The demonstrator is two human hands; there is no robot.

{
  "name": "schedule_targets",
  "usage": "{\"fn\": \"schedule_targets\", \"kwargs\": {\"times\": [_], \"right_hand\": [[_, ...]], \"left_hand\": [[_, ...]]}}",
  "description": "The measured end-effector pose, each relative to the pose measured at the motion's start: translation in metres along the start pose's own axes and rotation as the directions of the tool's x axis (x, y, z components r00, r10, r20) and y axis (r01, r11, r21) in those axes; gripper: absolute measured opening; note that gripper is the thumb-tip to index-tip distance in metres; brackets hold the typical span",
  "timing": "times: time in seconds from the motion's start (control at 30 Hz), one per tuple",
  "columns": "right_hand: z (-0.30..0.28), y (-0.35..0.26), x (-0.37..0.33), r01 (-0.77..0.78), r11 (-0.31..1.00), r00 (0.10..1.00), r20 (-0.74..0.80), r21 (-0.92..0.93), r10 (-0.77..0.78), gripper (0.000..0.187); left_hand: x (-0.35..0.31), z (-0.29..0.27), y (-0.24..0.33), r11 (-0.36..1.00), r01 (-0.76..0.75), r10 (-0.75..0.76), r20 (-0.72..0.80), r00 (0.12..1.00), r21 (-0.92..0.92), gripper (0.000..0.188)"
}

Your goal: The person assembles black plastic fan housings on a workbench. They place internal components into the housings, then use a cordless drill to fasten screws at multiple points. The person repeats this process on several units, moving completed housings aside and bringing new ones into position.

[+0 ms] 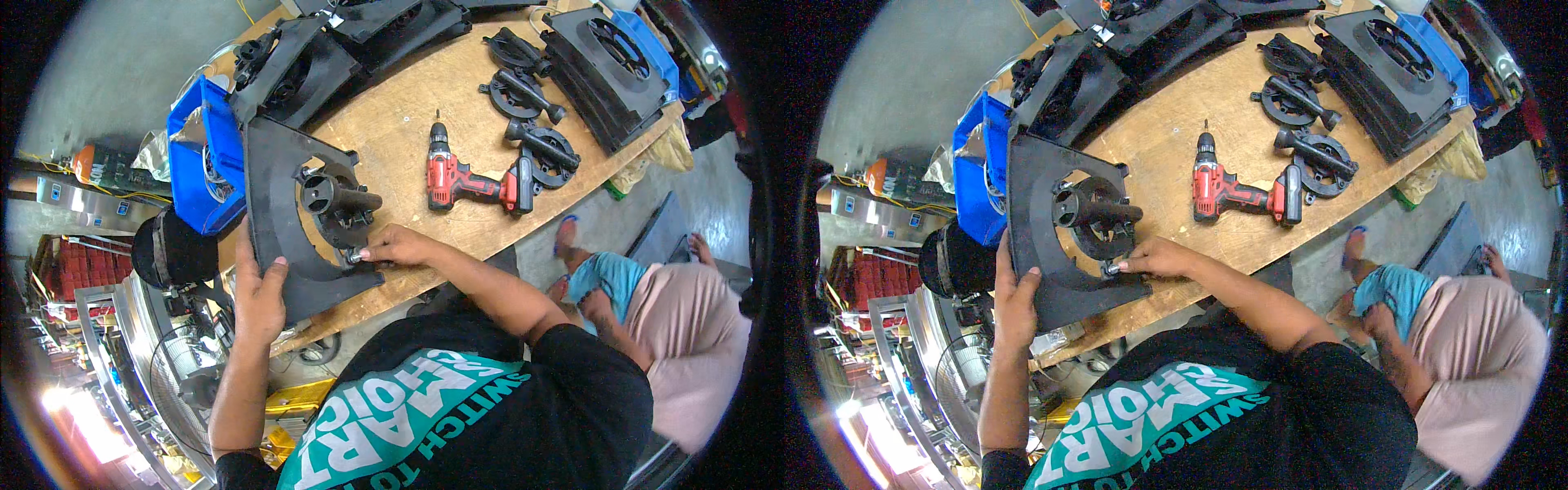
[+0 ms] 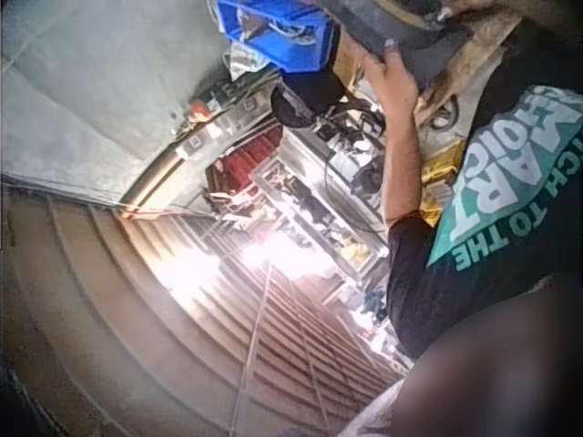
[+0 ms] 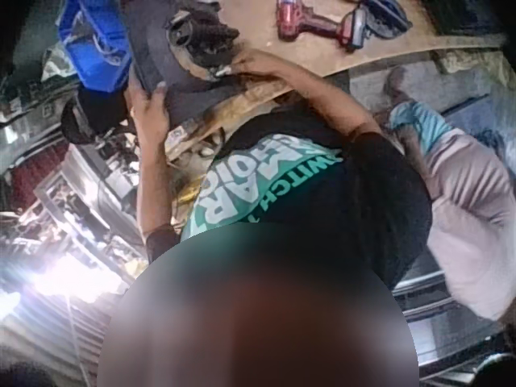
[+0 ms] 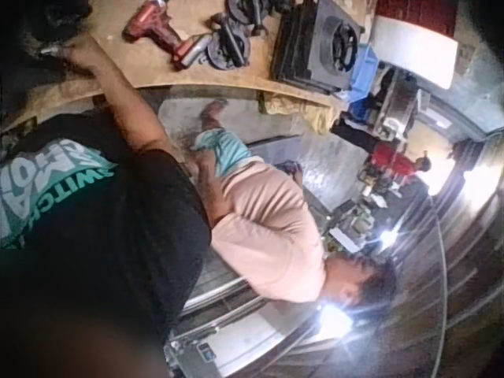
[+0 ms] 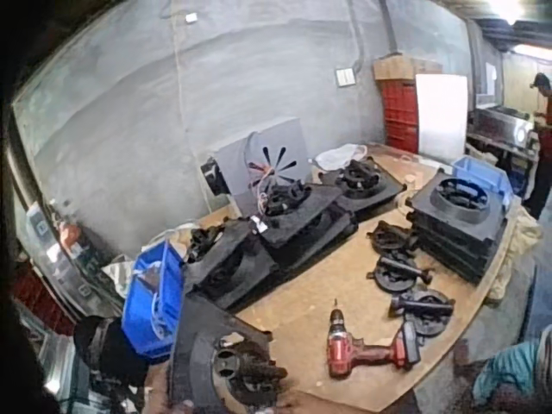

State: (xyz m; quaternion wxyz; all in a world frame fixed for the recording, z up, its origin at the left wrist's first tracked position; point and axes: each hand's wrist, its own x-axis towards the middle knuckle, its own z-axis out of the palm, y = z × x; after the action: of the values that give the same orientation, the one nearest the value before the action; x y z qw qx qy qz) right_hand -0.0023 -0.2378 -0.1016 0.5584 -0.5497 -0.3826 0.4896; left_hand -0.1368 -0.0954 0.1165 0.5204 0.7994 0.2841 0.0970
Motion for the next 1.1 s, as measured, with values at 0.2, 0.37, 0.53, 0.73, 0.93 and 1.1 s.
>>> {"fn": "schedule_targets", "kwargs": {"times": [0.2, 0.37, 0.53, 0.73, 0.93, 1.1], "right_hand": [[0.035, 0.018, -0.006, -0.058, 0.989, 0.993, -0.095, 0.135, 0.071, 0.052], [0.042, 0.027, -0.002, 0.018, 0.986, 0.990, -0.139, 0.166, 0.006, 0.057], [0.070, 0.003, -0.012, -0.160, 0.932, 0.933, -0.258, 0.326, 0.250, 0.060], [0.093, -0.034, -0.029, -0.183, 0.750, 0.866, -0.257, 0.635, 0.428, 0.059], [0.081, -0.011, -0.031, -0.181, 0.941, 0.893, -0.353, 0.286, 0.279, 0.061], [0.018, -0.002, -0.017, 0.113, 0.951, 0.965, -0.196, -0.289, -0.174, 0.053]], "left_hand": [[0.000, -0.002, -0.005, 0.982, -0.021, 0.029, -0.037, 0.999, 0.188, 0.066], [0.004, -0.009, -0.014, 0.981, -0.053, 0.064, -0.052, 0.997, 0.185, 0.069], [0.006, -0.010, -0.017, 0.965, -0.043, 0.071, -0.101, 0.992, 0.258, 0.070], [0.004, -0.008, -0.014, 0.937, -0.094, 0.114, -0.039, 0.993, 0.337, 0.071], [0.006, -0.007, -0.009, 0.984, -0.068, 0.060, 0.053, 0.997, 0.165, 0.073], [-0.007, -0.009, 0.001, 0.963, 0.222, -0.214, 0.064, 0.975, -0.153, 0.068]]}}
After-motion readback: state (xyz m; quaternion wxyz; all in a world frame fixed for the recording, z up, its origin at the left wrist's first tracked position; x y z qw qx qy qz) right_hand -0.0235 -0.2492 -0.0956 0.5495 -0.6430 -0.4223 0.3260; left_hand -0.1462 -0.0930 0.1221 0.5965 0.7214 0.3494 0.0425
